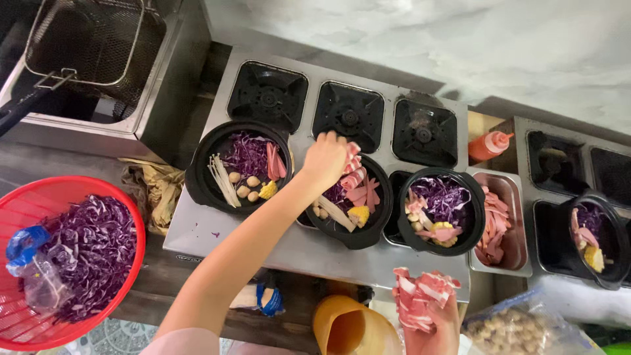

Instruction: The person assembles multiple food containers by adding sliced meat, red cabbage, corn, and noodles. They open a package of meat, separate slices, and place them into bowls already containing vegetables. Tongs are used to adjust noodles in one container.

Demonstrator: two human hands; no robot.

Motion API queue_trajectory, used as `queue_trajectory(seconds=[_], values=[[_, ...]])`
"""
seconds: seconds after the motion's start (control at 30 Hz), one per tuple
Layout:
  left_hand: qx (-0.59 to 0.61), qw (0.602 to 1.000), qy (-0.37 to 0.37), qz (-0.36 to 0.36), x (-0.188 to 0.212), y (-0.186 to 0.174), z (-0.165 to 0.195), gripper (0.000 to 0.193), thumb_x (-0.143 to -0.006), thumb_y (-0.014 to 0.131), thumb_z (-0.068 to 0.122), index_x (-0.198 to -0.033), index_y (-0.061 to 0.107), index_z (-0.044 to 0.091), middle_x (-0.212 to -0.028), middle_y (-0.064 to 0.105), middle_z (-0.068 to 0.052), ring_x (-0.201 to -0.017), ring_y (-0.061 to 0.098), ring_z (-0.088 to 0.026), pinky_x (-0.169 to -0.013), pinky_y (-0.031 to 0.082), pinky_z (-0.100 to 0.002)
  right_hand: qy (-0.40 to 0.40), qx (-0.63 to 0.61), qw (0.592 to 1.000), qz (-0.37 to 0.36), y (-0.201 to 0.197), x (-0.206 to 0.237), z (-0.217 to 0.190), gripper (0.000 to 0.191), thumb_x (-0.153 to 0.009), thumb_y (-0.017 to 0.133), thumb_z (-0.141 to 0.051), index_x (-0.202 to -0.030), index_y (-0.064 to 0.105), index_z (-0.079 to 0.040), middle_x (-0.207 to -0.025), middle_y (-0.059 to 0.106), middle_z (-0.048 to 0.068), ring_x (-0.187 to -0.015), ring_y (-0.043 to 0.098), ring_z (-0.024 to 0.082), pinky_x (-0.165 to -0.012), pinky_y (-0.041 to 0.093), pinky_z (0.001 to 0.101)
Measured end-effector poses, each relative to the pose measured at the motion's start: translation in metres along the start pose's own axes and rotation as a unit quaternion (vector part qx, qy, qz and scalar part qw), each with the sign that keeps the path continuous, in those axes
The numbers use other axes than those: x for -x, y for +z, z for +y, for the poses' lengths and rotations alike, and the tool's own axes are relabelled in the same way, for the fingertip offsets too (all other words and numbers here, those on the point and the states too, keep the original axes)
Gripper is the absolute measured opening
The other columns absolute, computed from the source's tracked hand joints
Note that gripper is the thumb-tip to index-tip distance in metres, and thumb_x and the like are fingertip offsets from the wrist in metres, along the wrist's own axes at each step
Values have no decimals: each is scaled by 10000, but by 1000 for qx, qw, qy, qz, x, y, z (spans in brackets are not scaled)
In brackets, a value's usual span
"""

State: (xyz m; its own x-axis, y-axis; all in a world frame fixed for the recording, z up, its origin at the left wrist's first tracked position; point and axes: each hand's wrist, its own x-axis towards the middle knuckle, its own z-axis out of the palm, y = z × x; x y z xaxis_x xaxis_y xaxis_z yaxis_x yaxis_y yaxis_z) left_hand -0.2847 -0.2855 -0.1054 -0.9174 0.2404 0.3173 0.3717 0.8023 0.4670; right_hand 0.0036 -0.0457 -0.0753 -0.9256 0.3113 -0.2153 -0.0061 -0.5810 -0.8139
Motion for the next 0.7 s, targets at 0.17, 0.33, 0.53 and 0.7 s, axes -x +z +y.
queue_trajectory(seconds=[0.17,0.33,0.53,0.7], values=[[14,999,-24,-17,16,9,-5,281,-969,671,282,-1055,595,26,-977,652,-148,-987,641,-358,-803,552,-450,16,-6,1000,-21,9,7,4,617,-819,658,-158,-1389,461,-27,-1207,591,135,-1250,595,488,-928,525,551],[-92,987,72,113,36,23,-13,213,-757,724,267,-852,698,78,-918,641,-101,-955,613,-316,-789,465,-450,47,21,998,24,20,9,4,615,-772,610,-141,-1366,476,-54,-1225,596,121,-1240,597,477,-943,532,571],[-226,959,94,140,61,24,-23,136,-896,773,202,-853,706,91,-917,623,-45,-984,568,-260,-838,407,-426,60,23,998,4,46,10,2,531,-862,590,-138,-1373,477,-43,-1275,590,142,-1267,593,448,-984,511,560],[166,976,-39,133,82,-16,-6,229,-854,754,280,-911,730,60,-908,663,-89,-866,651,-276,-751,510,-420,60,-21,997,-31,83,-12,6,460,-901,606,-160,-1335,484,-71,-1304,586,70,-1247,595,428,-1007,502,552]])
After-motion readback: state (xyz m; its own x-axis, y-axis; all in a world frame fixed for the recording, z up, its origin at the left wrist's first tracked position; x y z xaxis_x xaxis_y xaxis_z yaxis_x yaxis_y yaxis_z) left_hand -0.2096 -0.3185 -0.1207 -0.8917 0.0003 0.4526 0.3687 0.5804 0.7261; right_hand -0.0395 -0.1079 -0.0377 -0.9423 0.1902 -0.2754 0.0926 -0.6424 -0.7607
